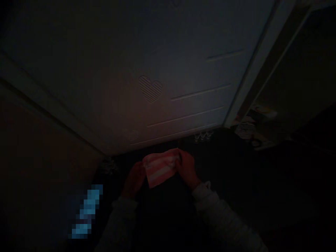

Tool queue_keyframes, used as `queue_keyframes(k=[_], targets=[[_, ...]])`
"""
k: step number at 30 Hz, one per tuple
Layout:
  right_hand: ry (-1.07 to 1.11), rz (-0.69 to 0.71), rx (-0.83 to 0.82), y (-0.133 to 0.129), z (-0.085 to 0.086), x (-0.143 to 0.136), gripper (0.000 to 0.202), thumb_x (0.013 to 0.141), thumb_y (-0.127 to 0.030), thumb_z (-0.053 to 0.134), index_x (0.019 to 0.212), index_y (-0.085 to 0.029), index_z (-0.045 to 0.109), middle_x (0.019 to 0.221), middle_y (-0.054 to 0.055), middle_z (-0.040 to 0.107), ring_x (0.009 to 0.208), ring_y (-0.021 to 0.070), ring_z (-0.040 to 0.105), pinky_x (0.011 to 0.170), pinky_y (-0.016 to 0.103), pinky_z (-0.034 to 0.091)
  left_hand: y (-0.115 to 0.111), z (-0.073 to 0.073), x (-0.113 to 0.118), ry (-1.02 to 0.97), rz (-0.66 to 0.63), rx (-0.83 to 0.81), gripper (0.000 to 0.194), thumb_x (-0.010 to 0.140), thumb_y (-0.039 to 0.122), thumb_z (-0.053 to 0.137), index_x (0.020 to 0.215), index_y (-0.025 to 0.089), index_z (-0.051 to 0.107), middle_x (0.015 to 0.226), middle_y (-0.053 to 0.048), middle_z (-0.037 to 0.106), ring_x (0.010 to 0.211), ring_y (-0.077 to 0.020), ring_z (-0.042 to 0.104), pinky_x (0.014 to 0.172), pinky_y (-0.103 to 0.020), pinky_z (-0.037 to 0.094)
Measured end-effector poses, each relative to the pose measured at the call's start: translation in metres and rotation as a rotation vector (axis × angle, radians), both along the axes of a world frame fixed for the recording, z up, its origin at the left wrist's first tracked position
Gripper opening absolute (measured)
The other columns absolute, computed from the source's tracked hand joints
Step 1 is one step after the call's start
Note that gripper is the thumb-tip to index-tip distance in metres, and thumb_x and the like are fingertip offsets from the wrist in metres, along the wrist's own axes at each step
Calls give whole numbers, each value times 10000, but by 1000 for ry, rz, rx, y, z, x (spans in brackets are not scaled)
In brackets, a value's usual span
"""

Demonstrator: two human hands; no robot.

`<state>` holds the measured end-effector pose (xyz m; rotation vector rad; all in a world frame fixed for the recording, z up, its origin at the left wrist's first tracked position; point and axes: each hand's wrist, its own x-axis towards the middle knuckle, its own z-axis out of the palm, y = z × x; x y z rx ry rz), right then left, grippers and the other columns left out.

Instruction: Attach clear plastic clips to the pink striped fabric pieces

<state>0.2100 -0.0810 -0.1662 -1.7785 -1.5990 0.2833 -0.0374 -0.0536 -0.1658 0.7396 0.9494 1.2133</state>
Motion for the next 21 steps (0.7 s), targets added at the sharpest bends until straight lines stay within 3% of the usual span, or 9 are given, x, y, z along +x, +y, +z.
queue_keyframes(k=[6,11,17,21], targets=[[-76,-107,-79,-2,-4,1,300,928,-336,609,1179,-171,614,1254,94,619,1176,288,570,1018,561,407,-10,0,25,283,-72,37,106,903,229,656,942,131,655,960,-35,684,849,-176,667,767,-365,566],[-41,-49,-109,-4,-3,-3,269,914,-330,631,1133,-174,638,1276,91,610,1208,291,546,1027,557,401,-13,8,28,399,-32,95,95,898,222,662,934,134,660,944,-31,688,854,-179,668,793,-380,559],[218,82,-129,-5,0,-10,237,935,-305,610,1125,-165,632,1170,76,654,1028,233,643,887,460,528,-20,8,24,470,123,163,136,898,216,656,1015,148,638,1001,-37,665,875,-185,651,796,-382,552],[495,119,-155,-6,2,-16,226,952,-309,586,1118,-161,626,1074,60,676,875,186,674,768,382,572,-23,6,27,494,84,180,107,898,221,658,975,148,648,971,-33,668,855,-178,650,784,-373,554]])
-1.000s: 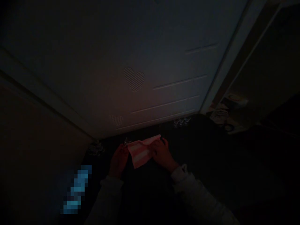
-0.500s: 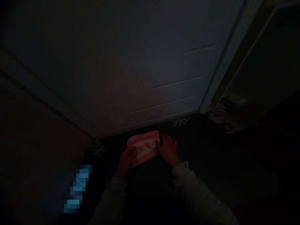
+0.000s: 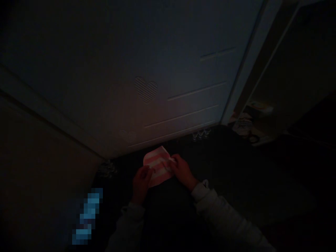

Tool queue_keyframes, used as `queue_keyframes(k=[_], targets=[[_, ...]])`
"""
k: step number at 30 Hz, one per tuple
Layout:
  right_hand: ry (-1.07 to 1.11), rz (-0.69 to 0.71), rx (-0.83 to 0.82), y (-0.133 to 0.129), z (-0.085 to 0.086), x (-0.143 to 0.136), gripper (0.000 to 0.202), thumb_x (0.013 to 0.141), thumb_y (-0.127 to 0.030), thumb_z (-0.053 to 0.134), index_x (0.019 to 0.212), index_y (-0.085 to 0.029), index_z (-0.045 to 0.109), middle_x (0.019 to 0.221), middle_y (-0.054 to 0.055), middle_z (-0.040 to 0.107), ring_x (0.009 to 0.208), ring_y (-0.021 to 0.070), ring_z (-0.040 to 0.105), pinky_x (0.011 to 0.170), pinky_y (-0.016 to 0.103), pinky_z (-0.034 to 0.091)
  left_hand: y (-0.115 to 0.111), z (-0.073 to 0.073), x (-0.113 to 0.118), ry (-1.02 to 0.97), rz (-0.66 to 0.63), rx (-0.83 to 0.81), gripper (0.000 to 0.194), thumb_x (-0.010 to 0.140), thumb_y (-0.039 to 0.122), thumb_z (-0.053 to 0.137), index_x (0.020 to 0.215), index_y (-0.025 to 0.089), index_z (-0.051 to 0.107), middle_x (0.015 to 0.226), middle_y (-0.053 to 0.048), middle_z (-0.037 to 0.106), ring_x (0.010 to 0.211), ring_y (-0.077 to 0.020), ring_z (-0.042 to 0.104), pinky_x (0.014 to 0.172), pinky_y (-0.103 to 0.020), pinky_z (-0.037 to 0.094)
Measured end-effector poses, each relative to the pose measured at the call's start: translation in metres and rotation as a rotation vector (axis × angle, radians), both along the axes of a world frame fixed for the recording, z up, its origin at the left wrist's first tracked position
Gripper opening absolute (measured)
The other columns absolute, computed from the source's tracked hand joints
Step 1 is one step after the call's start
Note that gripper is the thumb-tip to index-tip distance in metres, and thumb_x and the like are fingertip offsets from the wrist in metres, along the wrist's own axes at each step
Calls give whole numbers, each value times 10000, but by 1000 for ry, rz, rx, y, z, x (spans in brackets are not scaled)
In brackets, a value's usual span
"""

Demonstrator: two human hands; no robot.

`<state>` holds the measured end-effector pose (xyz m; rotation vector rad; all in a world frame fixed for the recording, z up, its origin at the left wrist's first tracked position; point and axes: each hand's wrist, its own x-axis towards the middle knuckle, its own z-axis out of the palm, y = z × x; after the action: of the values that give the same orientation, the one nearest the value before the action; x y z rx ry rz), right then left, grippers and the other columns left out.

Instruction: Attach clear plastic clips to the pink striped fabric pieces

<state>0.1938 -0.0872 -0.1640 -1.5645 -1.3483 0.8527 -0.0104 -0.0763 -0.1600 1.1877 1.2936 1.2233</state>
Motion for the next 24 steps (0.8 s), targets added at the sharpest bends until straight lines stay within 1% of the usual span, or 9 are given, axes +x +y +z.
queue_keyframes(k=[3,6,11,14,17,19,21,24], targets=[[205,-16,-30,1,-1,0,235,958,-320,577,1122,-157,623,1069,60,675,866,185,675,752,374,576,5,-1,-1,-10,-28,-18,120,902,231,655,979,140,644,941,-27,669,822,-172,656,752,-360,560],[374,-26,-62,3,-1,6,259,957,-328,576,1151,-160,612,1095,66,669,880,191,676,753,379,578,13,-3,-6,-32,-18,-46,137,917,257,636,980,136,638,888,-15,663,737,-149,645,687,-325,559],[536,11,-101,2,8,14,287,959,-344,571,1180,-162,598,1116,73,664,893,197,676,761,388,578,17,-9,-12,-41,-29,-67,151,923,274,629,984,136,636,872,-11,659,705,-140,636,660,-310,554],[560,73,-109,-1,15,9,286,965,-368,554,1151,-158,610,1076,66,676,867,190,680,753,381,576,17,-10,-11,-37,-62,-69,151,921,272,633,986,137,637,883,-14,663,719,-144,642,674,-318,558],[540,158,-96,-7,20,-5,287,973,-393,530,1084,-151,637,1037,59,692,872,192,683,777,390,567,16,-10,-10,-35,-86,-68,155,920,272,634,995,136,636,908,-22,668,755,-155,651,704,-337,562],[501,223,-80,-12,21,-15,264,965,-378,549,1031,-147,658,1030,58,701,918,202,679,832,417,547,16,-9,-11,-30,-99,-67,154,917,270,636,994,137,640,938,-30,672,800,-168,658,737,-357,564],[444,270,-61,-15,20,-24,201,930,-337,610,927,-149,680,1029,55,703,977,211,659,904,446,509,16,-8,-12,-23,-105,-63,151,915,268,638,991,138,645,978,-40,675,856,-183,661,773,-377,561],[380,291,-33,-18,17,-31,143,891,-281,663,821,-157,675,1035,48,696,1036,219,625,971,469,455,14,-6,-14,-8,-109,-61,151,914,266,639,997,141,648,1012,-48,674,899,-195,658,802,-393,556]])
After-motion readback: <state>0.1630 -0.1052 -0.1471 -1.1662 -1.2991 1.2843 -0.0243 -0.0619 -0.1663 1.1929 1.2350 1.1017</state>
